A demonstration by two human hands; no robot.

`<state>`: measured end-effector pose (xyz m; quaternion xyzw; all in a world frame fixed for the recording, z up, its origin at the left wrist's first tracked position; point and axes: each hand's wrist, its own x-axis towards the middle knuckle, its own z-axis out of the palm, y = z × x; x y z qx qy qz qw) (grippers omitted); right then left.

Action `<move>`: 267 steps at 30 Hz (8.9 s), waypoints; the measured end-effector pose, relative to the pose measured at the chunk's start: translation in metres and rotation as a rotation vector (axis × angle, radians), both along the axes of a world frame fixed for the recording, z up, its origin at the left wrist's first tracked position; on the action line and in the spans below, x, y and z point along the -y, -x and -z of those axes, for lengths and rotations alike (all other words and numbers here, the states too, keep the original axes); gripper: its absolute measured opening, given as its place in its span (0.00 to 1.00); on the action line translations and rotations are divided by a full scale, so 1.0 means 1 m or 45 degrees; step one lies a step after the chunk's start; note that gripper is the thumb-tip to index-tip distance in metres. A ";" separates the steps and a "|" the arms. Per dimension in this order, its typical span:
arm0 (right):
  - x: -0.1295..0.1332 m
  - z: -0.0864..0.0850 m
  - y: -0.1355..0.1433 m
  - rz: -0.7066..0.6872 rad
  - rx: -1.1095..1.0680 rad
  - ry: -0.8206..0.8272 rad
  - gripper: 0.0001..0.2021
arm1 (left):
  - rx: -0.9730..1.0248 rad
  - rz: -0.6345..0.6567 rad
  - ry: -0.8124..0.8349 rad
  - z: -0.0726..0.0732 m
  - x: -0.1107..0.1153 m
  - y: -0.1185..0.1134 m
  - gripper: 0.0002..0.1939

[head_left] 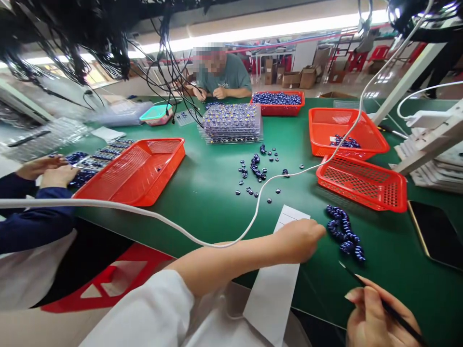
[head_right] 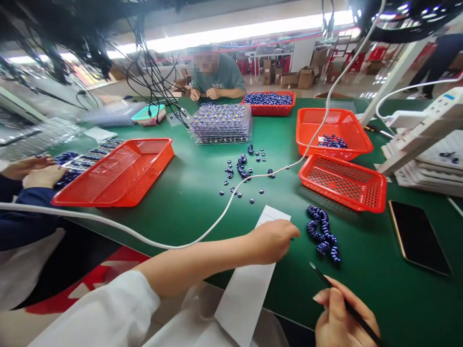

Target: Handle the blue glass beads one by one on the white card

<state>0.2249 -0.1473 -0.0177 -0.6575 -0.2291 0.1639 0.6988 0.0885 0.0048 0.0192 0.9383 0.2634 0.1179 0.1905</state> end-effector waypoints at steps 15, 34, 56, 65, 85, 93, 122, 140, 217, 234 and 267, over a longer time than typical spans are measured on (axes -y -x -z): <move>-0.026 -0.015 0.061 -0.612 0.190 0.515 0.17 | 0.287 -0.106 0.221 0.017 0.016 0.118 0.12; -0.026 -0.010 0.063 -0.517 0.231 0.593 0.18 | 0.074 0.061 0.024 0.017 0.014 0.121 0.13; -0.027 -0.012 0.063 -0.563 0.260 0.527 0.16 | 0.054 0.050 -0.018 0.017 0.015 0.120 0.13; -0.030 -0.012 0.067 -0.531 0.381 0.539 0.15 | 0.078 0.018 -0.008 0.023 0.016 0.121 0.14; -0.018 -0.013 0.056 -0.474 0.044 0.281 0.11 | 0.249 -0.090 0.174 0.021 0.018 0.120 0.14; -0.015 -0.013 0.034 -0.486 -0.211 -0.273 0.04 | 0.378 -0.320 0.834 -0.001 0.021 0.079 0.09; -0.022 -0.007 0.035 -0.630 -0.449 -0.297 0.04 | 0.424 0.065 0.381 0.022 0.025 0.047 0.09; -0.015 -0.015 0.026 -0.293 0.062 0.132 0.05 | 0.477 -0.007 0.631 0.020 0.020 0.047 0.14; -0.007 -0.007 0.023 -0.488 0.365 0.159 0.03 | 0.453 -0.111 0.573 0.028 0.025 0.042 0.14; -0.008 -0.004 0.023 -0.345 0.294 -0.042 0.05 | 0.429 -0.465 0.357 0.000 -0.002 0.063 0.18; -0.013 -0.006 0.013 0.190 -0.194 -0.398 0.08 | -0.029 0.013 -0.142 0.016 0.016 -0.046 0.05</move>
